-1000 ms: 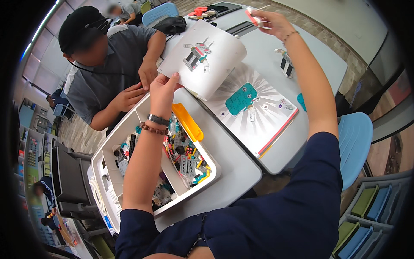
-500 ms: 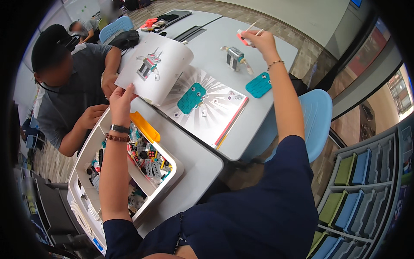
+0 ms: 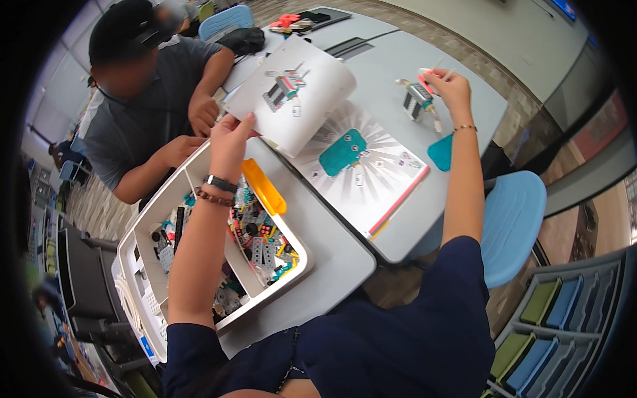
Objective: The person assembles a small robot from a Lego-style kit using pieces from a compartmentalized tray. They consult an instruction manual, select parts, and connect them to build the robot's body and appendages.
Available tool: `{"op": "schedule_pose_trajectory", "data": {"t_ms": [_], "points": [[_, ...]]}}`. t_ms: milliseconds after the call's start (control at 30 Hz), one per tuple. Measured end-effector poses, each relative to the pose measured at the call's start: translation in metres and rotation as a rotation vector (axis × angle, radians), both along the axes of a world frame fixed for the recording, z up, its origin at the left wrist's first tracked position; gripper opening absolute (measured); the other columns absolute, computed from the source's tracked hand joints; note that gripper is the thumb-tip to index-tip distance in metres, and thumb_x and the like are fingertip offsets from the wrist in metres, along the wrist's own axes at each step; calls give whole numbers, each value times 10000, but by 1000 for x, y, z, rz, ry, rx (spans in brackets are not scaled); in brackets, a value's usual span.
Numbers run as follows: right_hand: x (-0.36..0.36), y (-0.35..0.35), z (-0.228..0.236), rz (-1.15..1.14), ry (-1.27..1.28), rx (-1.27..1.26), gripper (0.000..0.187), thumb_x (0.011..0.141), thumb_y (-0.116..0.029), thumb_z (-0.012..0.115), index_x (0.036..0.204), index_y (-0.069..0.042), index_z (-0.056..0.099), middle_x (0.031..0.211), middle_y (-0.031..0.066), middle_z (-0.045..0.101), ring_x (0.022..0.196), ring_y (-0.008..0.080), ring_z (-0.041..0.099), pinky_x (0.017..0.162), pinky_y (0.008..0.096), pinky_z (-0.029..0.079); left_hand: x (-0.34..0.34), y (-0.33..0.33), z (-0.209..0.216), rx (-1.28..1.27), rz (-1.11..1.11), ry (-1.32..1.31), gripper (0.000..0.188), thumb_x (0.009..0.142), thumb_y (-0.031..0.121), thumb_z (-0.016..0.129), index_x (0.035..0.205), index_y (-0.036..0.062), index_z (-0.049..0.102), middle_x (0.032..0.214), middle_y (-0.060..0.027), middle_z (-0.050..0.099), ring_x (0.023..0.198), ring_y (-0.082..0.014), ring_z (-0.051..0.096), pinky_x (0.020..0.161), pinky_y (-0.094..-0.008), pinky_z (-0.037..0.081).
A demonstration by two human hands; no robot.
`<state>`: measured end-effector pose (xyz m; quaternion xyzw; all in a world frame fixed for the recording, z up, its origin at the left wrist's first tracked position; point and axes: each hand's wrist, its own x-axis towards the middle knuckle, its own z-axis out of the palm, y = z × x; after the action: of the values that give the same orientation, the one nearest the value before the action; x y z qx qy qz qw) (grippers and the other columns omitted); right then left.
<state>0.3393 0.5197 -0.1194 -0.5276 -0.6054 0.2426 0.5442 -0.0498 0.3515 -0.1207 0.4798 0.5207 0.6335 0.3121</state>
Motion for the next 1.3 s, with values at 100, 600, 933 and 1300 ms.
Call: {"op": "schedule_pose_trajectory", "data": {"t_ms": [100,600,933,1300], "points": [[-6,0,-10,-40,95,44,372,697,-232,738,938,38,652,785,68,647,639,80,570,585,196,461,1,-5,4,-10,12,-1,213,829,161,585,873,-47,592,719,-51,607,623,-99,589,558,-203,425],[-12,-1,-31,63,322,96,377,719,-187,733,981,62,625,833,80,635,743,105,592,678,204,462,9,-11,12,-45,11,27,199,832,158,586,868,-38,585,740,-35,602,651,-80,565,594,-200,428],[-24,-8,-27,106,325,124,380,701,-183,738,952,79,624,814,86,634,703,91,585,627,188,455,4,-7,7,-9,-34,2,202,855,157,574,940,-25,599,797,-26,619,679,-65,558,645,-198,458],[-24,-10,-22,140,264,57,322,732,-142,710,969,58,621,846,81,640,739,85,590,656,188,458,5,-6,8,-53,-14,43,218,853,162,578,954,-30,598,799,-33,624,674,-71,564,652,-198,461]]}}
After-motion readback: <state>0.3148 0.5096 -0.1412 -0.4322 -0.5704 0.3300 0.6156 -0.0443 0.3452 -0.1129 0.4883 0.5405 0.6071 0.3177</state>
